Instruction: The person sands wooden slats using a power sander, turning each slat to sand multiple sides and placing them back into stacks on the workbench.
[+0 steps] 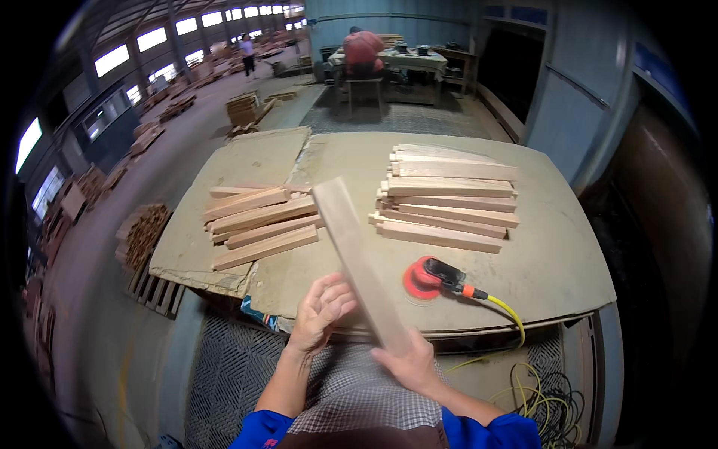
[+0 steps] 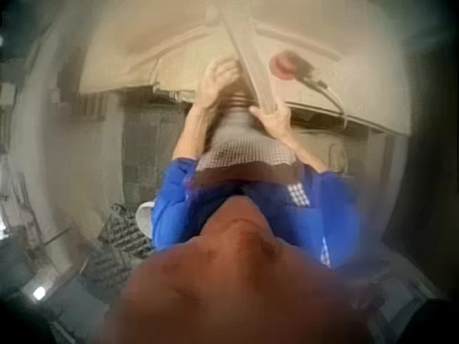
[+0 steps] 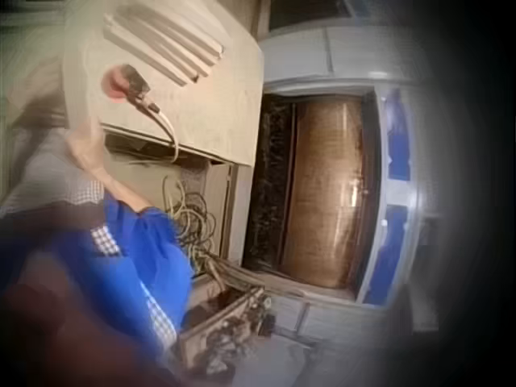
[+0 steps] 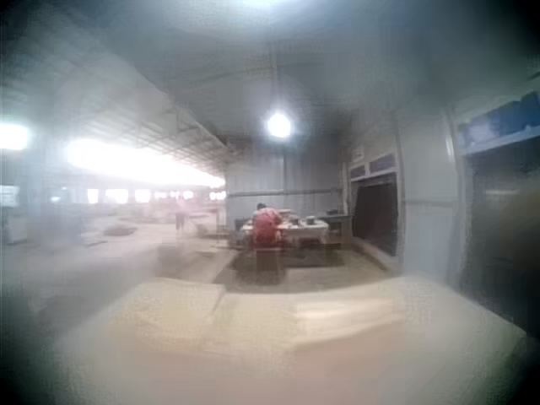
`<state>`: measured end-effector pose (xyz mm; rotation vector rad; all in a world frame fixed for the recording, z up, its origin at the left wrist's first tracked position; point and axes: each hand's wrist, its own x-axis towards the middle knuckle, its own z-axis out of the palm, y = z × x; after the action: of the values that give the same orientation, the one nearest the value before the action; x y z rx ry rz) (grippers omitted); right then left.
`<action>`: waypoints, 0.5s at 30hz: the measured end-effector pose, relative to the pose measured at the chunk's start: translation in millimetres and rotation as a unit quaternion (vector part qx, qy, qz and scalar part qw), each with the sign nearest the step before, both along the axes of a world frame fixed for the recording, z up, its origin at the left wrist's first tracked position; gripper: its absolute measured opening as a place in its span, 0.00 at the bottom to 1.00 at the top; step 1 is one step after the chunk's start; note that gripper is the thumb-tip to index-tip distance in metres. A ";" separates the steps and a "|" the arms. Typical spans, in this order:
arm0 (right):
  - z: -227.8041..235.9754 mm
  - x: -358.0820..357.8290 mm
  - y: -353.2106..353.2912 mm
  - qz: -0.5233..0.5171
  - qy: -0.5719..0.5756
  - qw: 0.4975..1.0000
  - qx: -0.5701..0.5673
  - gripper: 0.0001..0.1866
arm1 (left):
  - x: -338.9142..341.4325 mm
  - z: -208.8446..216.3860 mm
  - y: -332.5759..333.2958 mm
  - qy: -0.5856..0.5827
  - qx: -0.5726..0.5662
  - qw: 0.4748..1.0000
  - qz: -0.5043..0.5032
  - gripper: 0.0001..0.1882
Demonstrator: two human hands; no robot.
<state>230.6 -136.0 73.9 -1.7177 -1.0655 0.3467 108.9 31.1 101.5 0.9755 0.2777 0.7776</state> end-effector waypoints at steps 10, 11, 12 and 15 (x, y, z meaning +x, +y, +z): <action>16.7 58.3 44.2 -0.193 0.370 0.887 0.199 0.15 | -25.3 -86.6 -19.6 0.203 -0.089 0.973 -0.064 0.17; 17.8 68.6 46.2 -0.198 0.362 0.887 0.207 0.15 | -26.5 -88.9 -22.0 0.210 -0.100 0.971 -0.060 0.15; 17.6 79.0 50.0 -0.201 0.355 0.887 0.217 0.15 | -29.3 -91.9 -21.9 0.218 -0.100 0.969 -0.056 0.15; 20.0 98.2 64.6 -0.210 0.343 0.881 0.250 0.16 | -38.9 -101.1 -21.6 0.241 -0.101 0.964 -0.038 0.13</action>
<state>328.9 -71.4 93.9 -1.1604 -0.2111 0.3267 70.0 9.5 0.4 0.9654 0.7242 0.4209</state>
